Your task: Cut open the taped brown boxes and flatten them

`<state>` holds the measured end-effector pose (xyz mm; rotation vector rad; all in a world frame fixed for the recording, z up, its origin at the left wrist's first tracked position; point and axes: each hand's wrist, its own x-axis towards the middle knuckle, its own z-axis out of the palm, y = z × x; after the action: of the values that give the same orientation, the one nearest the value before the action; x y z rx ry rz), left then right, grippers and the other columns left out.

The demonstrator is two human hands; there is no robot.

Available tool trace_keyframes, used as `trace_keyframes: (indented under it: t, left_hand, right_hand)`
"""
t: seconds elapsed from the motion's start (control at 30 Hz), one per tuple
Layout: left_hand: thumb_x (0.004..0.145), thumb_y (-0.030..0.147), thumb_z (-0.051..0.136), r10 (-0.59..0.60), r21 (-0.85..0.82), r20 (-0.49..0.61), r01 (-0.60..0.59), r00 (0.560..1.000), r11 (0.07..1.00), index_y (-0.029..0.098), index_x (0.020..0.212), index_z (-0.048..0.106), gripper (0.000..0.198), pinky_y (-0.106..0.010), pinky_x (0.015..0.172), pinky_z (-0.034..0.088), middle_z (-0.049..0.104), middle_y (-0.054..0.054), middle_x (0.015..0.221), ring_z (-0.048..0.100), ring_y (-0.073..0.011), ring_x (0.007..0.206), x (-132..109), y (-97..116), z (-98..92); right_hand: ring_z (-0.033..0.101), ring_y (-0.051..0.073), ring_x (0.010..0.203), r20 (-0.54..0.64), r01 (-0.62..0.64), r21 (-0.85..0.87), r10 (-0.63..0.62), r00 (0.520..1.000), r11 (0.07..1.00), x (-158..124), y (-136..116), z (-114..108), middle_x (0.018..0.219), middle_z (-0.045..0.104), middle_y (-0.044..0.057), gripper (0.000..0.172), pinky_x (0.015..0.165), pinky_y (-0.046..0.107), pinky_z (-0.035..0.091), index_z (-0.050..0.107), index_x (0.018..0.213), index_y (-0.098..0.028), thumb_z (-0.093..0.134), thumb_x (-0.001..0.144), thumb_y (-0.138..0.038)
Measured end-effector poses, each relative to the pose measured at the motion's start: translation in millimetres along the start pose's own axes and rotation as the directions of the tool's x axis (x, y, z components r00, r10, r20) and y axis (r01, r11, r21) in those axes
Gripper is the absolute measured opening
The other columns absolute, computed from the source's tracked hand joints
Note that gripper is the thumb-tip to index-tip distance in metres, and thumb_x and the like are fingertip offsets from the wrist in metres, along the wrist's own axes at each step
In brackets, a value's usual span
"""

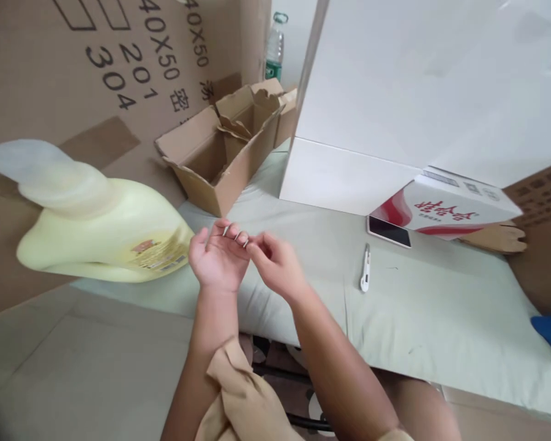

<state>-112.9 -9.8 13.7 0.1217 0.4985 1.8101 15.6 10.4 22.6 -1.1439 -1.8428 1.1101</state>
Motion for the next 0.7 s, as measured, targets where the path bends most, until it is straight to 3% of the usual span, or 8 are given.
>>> trace_keyframes:
  t: [0.07, 0.13, 0.23, 0.43, 0.5, 0.63, 0.67, 0.7]
  left_hand:
    - [0.074, 0.044, 0.067, 0.108, 0.035, -0.063, -0.106, 0.992, 0.994, 0.021, 0.078, 0.063, 0.024, -0.029, 0.074, 0.054, 0.058, -0.001, 0.073, 0.061, -0.015, 0.07, 4.4, 7.0, -5.1]
    - [0.072, 0.042, 0.068, 0.221, 0.063, -0.152, -0.214, 0.963, 0.975, 0.021, 0.076, 0.061, 0.023, -0.028, 0.077, 0.053, 0.057, -0.001, 0.073, 0.061, -0.0148, 0.072, 9.6, 12.0, -9.0]
    - [0.072, 0.043, 0.068, 0.287, 0.072, -0.199, -0.279, 0.937, 0.958, 0.021, 0.076, 0.06, 0.024, -0.025, 0.069, 0.048, 0.055, 0.0, 0.073, 0.057, -0.0137, 0.069, 16.0, 12.5, -10.6]
    - [0.079, 0.045, 0.061, 0.339, 0.197, -0.181, -0.304, 0.923, 0.932, 0.021, 0.074, 0.059, 0.024, -0.028, 0.066, 0.044, 0.052, -0.001, 0.071, 0.052, -0.0153, 0.067, 13.6, -2.8, -7.5]
    - [0.085, 0.039, 0.056, 0.521, 0.388, -0.178, -0.427, 0.835, 0.817, 0.022, 0.073, 0.057, 0.022, -0.029, 0.069, 0.043, 0.051, -0.001, 0.071, 0.051, -0.0164, 0.069, 6.9, -6.5, -7.3]
    - [0.09, 0.026, 0.052, 0.872, 0.651, -0.07, -0.64, 0.484, 0.408, 0.023, 0.074, 0.049, 0.017, -0.031, 0.085, 0.042, 0.044, -0.001, 0.078, 0.049, -0.0184, 0.08, -7.6, -9.7, -6.5]
    - [0.09, 0.027, 0.051, 0.86, 0.643, -0.078, -0.634, 0.504, 0.43, 0.024, 0.077, 0.048, 0.013, -0.03, 0.09, 0.041, 0.044, -0.001, 0.084, 0.05, -0.0189, 0.087, -9.5, -10.6, -6.2]
    - [0.089, 0.028, 0.052, 0.818, 0.621, -0.101, -0.607, 0.566, 0.496, 0.025, 0.082, 0.049, 0.008, -0.029, 0.095, 0.041, 0.045, -0.001, 0.09, 0.051, -0.0192, 0.094, -10.0, -11.9, -5.9]
  right_hand:
    - [0.066, 0.018, 0.08, 0.001, 0.055, -0.024, -0.055, 0.998, 0.998, 25.5, 1.4, 22.5, 0.089, 0.068, 0.003, 0.024, 0.075, 0.033, 0.06, 0.067, 0.119, -0.021, 0.059, 0.097, -0.029]
    - [0.068, 0.023, 0.109, -0.001, 0.15, -0.107, -0.151, 0.988, 0.983, 52.8, -3.9, 40.6, 0.118, 0.07, 0.008, 0.049, 0.093, 0.041, 0.06, 0.06, 0.14, -0.027, 0.052, 0.092, -0.022]
    - [0.049, 0.032, 0.147, 0.055, 0.226, -0.277, -0.219, 0.974, 0.934, 89.3, -19.3, 58.0, 0.154, 0.055, 0.011, 0.064, 0.115, 0.055, 0.051, 0.049, 0.155, -0.029, 0.048, 0.091, -0.023]
    - [0.056, 0.044, 0.138, -0.072, 0.099, -0.428, -0.143, 0.987, 0.899, 104.6, -27.6, 54.3, 0.143, 0.063, 0.022, 0.057, 0.114, 0.07, 0.047, 0.052, 0.147, -0.01, 0.047, 0.094, -0.032]
    - [0.06, 0.042, 0.134, -0.141, 0.123, -0.397, -0.193, 0.971, 0.909, 86.1, -20.3, 35.7, 0.141, 0.065, 0.02, 0.053, 0.113, 0.066, 0.049, 0.058, 0.141, -0.014, 0.054, 0.093, -0.036]
    - [0.067, 0.033, 0.119, -0.282, 0.193, -0.289, -0.276, 0.919, 0.938, 27.1, -0.8, -21.4, 0.134, 0.069, 0.011, 0.041, 0.103, 0.055, 0.058, 0.063, 0.131, -0.026, 0.064, 0.093, -0.042]
    - [0.067, 0.031, 0.117, -0.295, 0.204, -0.239, -0.271, 0.916, 0.949, 10.9, 4.6, -37.0, 0.131, 0.069, 0.01, 0.04, 0.099, 0.051, 0.059, 0.063, 0.13, -0.027, 0.065, 0.094, -0.043]
    - [0.068, 0.029, 0.114, -0.301, 0.211, -0.182, -0.259, 0.918, 0.96, -4.7, 10.2, -52.3, 0.128, 0.069, 0.01, 0.04, 0.094, 0.047, 0.061, 0.063, 0.129, -0.028, 0.066, 0.094, -0.045]
